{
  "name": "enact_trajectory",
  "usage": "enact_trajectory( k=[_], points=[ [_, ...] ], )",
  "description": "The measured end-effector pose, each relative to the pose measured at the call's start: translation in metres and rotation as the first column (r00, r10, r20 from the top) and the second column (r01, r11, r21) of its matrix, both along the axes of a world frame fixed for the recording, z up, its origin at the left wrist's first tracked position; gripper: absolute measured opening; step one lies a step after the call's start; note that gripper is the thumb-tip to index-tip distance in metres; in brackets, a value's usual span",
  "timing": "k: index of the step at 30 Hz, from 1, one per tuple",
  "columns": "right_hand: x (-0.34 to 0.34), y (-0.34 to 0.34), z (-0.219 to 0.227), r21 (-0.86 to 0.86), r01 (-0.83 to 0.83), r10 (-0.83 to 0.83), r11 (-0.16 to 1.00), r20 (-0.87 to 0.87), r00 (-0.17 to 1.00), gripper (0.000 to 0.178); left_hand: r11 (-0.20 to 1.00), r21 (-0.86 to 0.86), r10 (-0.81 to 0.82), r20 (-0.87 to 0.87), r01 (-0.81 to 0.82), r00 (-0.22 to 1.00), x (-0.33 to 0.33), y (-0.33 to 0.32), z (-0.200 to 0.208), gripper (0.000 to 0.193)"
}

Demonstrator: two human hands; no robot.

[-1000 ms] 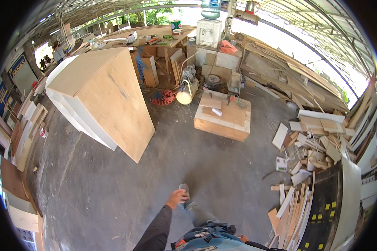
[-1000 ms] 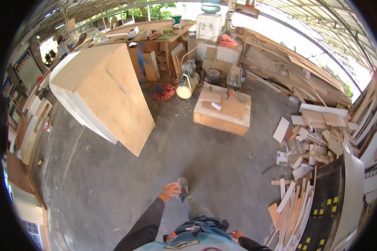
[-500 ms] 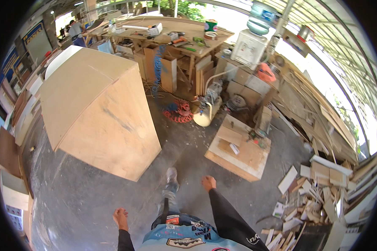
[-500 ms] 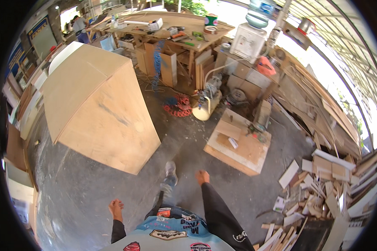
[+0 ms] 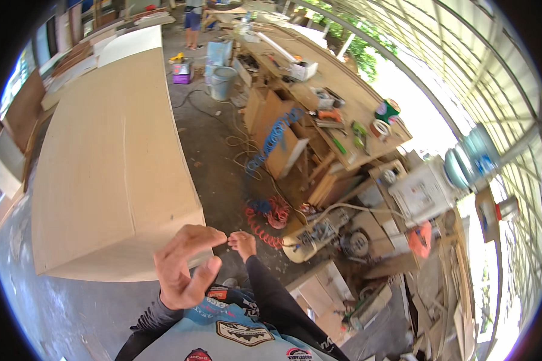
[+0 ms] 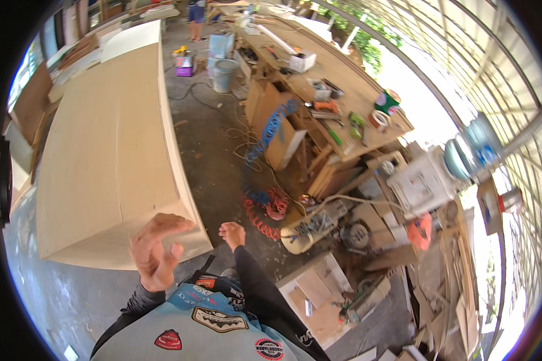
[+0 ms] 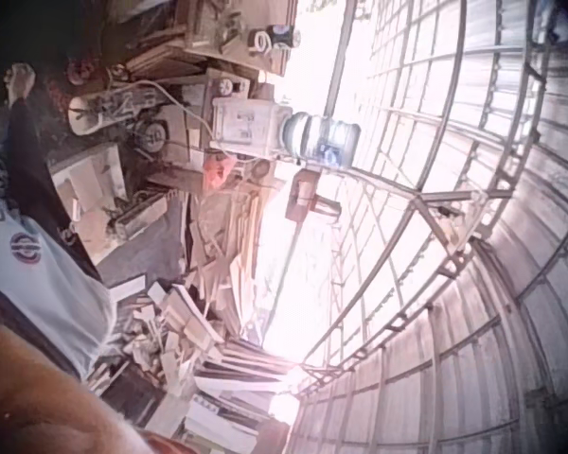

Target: The person measures a wooden shelf unit, marks lines with a pencil, and attaches a back panel support using a pneumatic nail gun.

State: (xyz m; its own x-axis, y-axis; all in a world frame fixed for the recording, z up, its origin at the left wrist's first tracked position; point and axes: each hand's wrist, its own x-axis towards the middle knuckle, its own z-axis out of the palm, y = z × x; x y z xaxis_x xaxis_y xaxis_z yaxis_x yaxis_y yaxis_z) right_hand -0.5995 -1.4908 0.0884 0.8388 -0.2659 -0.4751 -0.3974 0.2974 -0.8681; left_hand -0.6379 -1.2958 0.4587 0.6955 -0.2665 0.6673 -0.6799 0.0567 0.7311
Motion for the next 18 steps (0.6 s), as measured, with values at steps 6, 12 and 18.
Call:
enact_trajectory(
  k=[6,12,18],
  points=[
    [0.166,-0.081,-0.002,0.071,-0.002,0.001,0.997,0.005,1.000,0.019,0.775,0.305,0.584,-0.011,-0.554,0.812,0.054,-0.052,-0.018,0.030],
    [0.435,-0.219,0.009,-0.192,-0.113,0.153,0.975,0.209,0.966,0.017,-0.176,0.120,0.984,0.046,-0.977,-0.171,0.095,-0.117,-0.074,0.023],
    [0.714,-0.359,-0.003,-0.984,0.162,0.281,-0.075,0.135,0.950,0.026,-0.678,0.065,0.735,0.035,-0.732,-0.677,0.129,-0.121,-0.068,0.027]
  ],
)
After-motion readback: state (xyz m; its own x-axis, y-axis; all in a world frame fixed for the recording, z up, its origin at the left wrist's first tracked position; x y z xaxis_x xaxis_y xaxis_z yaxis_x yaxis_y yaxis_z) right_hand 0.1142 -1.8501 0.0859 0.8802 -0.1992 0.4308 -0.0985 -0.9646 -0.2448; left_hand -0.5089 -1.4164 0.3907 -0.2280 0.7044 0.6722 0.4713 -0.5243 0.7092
